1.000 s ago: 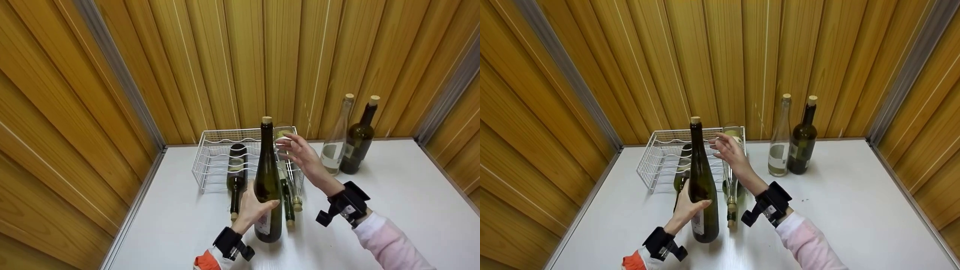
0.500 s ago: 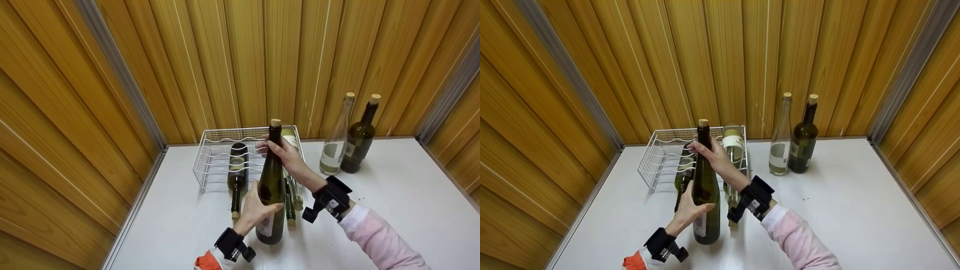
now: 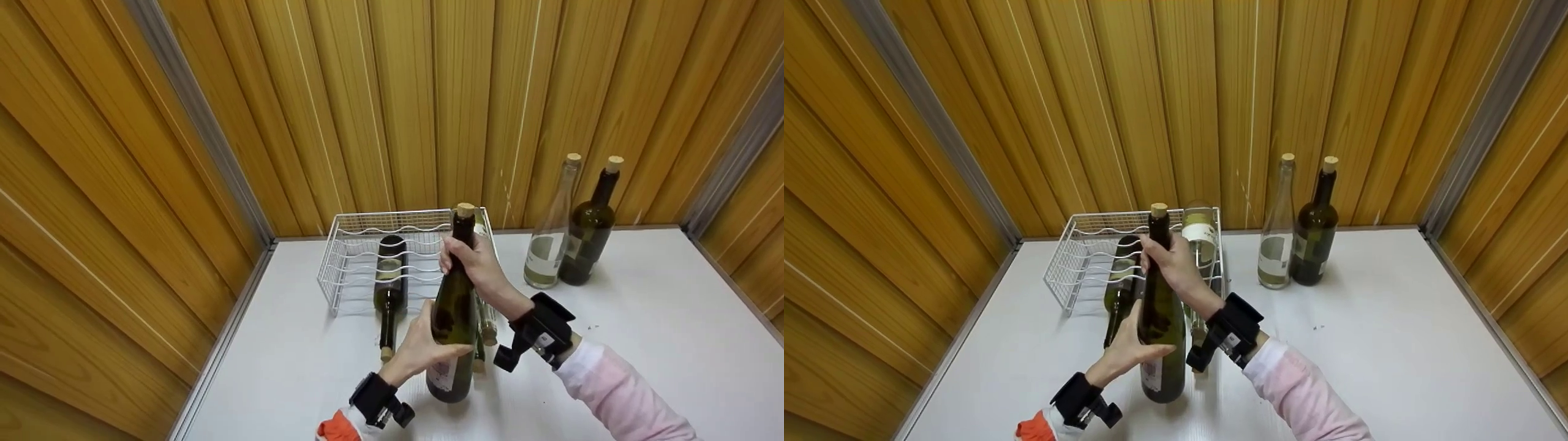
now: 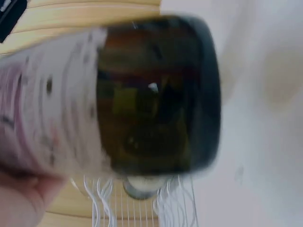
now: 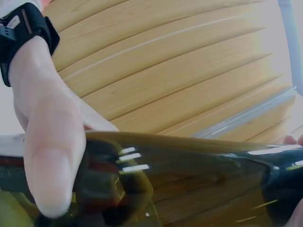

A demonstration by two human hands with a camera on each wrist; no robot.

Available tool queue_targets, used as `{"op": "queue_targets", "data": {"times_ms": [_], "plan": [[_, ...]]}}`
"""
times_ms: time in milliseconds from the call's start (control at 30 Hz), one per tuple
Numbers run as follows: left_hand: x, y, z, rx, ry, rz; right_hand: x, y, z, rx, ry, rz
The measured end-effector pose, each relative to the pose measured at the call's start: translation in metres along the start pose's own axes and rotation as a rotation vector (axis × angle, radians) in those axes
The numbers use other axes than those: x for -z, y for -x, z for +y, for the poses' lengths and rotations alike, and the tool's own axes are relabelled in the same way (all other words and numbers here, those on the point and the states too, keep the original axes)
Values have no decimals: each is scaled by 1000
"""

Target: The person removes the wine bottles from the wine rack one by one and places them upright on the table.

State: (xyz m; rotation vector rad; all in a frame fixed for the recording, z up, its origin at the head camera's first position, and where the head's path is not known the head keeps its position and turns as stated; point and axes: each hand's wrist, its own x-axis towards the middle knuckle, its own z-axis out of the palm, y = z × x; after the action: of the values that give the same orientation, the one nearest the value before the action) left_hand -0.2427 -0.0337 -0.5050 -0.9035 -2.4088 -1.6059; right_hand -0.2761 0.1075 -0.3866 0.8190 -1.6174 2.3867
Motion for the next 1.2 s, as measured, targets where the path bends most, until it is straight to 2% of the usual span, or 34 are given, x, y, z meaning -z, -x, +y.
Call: {"op": "queue_targets", "data": {"times_ms": [100,200,300,400,500,600,700,800,867,1100,1200], "plan": [[3,-2,-6,-76,80,-90,1,4,-3,29,11,5],[8,-4,-11,-141,124,-129,2,8,-7,21,0,24],[12,-8,-14,-198,78,-98,2,12,-11,4,-22,43],[17,-13,-11,-226,33,-23,2,15,-14,-9,-24,52],[24,-18,2,-217,39,58,4,20,-18,-28,-26,54],[30,-20,13,-198,4,143,7,24,-21,-39,-42,47],[33,-22,13,-204,-44,209,11,28,-26,-38,-62,40],[33,-22,7,-211,-66,254,15,34,-30,-31,-69,34],[33,-22,3,-194,-69,266,18,37,-33,-31,-80,33],[27,-28,-46,-168,-84,266,23,48,-42,-15,-68,26],[27,-29,-45,-146,-101,256,28,52,-45,-10,-58,15]]}}
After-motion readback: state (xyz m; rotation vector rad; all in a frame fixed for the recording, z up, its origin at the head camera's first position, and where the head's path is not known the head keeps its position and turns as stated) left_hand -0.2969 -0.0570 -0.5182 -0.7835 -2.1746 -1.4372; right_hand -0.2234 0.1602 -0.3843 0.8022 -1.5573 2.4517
